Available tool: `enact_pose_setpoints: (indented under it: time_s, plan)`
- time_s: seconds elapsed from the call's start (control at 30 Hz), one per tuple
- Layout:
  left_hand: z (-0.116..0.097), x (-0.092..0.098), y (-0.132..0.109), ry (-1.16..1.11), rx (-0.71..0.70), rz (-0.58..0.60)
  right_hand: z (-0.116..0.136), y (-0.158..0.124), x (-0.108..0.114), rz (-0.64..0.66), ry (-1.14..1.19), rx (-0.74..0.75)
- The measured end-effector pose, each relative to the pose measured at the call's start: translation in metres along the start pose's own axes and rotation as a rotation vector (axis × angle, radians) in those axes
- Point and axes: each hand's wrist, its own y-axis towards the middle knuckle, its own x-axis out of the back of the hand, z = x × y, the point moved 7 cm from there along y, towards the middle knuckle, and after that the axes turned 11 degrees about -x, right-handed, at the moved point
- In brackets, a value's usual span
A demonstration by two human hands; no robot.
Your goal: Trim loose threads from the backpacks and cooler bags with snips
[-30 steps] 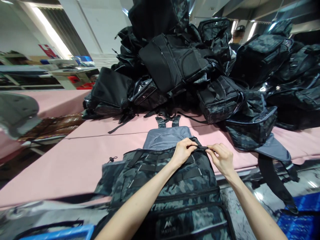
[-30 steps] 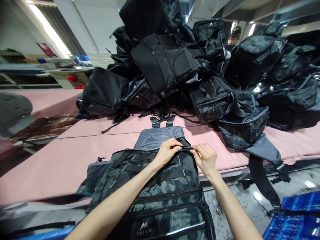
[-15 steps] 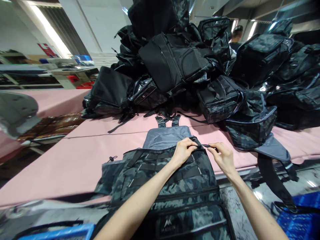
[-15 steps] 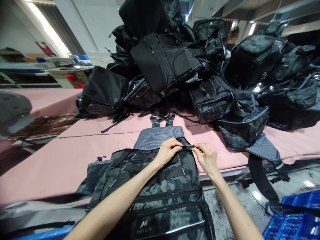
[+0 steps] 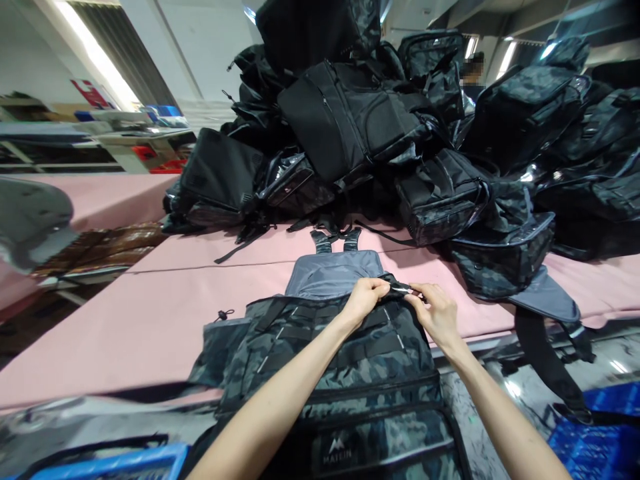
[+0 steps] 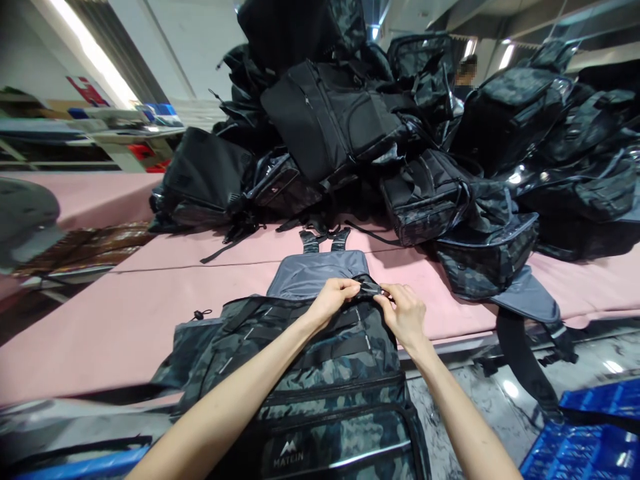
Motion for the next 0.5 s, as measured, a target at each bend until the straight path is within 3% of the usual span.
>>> enact_pose_setpoints:
  time_s: [0.13,0.2,0.3,0.5]
  plan:
    - [-0.004,0.001,-0.001,-0.014,0.005,-0.024,-0.019,0.007,-0.001,-0.002,0.219,-0.206]
    - [-0.005,0.002,-0.001,-0.019,0.006,-0.042,-0.022,0.007,0.000,0.015,0.281,-0.231]
    - [-0.006,0.001,-0.001,-0.028,0.007,-0.052,-0.012,0.004,0.000,0.039,0.144,-0.118]
    - [-0.009,0.004,-0.002,-0.003,0.002,-0.057,0.011,-0.003,0.009,-0.114,-0.132,0.133]
